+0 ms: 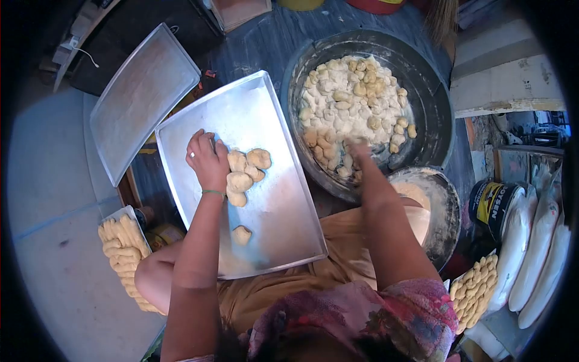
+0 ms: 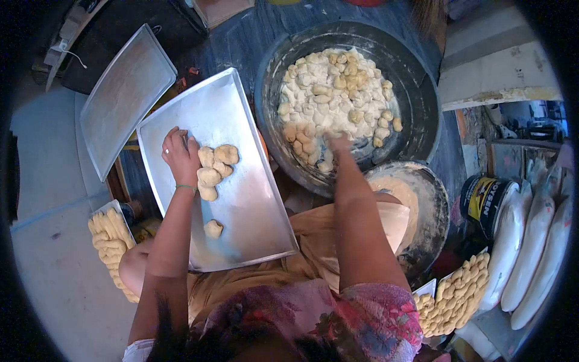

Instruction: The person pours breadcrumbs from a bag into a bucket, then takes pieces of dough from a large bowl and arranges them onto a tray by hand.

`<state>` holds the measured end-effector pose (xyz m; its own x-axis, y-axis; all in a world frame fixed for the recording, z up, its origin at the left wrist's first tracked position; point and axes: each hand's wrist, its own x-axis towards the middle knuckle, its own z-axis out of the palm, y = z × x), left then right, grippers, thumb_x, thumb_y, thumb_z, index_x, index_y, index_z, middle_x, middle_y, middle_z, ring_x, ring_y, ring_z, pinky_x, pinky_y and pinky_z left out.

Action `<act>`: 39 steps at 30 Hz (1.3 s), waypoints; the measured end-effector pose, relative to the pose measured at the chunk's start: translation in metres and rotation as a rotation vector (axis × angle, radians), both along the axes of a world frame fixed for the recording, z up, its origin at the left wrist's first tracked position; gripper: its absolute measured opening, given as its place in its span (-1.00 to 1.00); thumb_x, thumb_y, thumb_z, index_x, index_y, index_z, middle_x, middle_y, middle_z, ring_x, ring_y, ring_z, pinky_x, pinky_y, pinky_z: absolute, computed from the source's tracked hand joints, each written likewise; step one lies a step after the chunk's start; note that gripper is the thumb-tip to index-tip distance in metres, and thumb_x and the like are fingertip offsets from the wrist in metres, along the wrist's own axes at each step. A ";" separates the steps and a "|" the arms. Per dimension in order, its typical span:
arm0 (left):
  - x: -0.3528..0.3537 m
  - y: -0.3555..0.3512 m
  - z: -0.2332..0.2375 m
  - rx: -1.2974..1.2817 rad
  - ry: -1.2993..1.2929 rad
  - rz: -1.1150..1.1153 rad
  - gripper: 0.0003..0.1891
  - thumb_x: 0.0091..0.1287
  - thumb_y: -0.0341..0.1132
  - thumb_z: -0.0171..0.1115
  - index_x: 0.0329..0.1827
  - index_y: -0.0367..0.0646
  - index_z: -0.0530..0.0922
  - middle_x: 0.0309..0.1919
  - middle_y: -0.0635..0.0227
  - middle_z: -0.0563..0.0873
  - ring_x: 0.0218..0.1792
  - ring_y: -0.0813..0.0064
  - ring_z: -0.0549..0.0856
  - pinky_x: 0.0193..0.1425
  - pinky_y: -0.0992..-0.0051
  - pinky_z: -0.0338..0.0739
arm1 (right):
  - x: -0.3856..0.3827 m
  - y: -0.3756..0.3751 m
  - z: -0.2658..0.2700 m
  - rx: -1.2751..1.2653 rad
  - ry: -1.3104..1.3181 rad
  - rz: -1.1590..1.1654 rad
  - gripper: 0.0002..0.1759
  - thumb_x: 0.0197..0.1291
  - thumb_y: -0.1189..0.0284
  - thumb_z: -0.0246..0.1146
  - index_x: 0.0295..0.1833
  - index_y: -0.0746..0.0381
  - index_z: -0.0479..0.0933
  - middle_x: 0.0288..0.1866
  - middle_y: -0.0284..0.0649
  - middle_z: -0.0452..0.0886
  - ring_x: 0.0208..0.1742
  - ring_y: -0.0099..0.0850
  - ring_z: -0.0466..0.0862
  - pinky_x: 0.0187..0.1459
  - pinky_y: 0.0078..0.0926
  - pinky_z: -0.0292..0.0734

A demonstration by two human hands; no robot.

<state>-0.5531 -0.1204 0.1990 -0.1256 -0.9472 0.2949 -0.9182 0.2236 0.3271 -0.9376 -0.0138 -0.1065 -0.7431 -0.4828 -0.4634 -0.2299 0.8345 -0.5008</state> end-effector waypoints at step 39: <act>0.001 0.001 -0.005 -0.035 -0.037 0.003 -0.73 0.24 -0.28 0.15 -0.03 -0.16 0.49 0.16 0.17 0.48 0.27 0.16 0.38 0.35 0.14 0.09 | 0.063 0.030 0.041 0.085 0.176 0.650 -0.30 -0.14 0.41 0.40 0.22 0.06 0.35 0.27 0.17 0.22 0.09 0.16 0.52 0.08 -0.10 0.51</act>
<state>-0.5518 -0.1189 0.1937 -0.1339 -0.9368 0.3232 -0.9302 0.2313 0.2851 -0.8749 0.0163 -0.0657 -0.3821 -0.8241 -0.4182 -0.7703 0.5340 -0.3486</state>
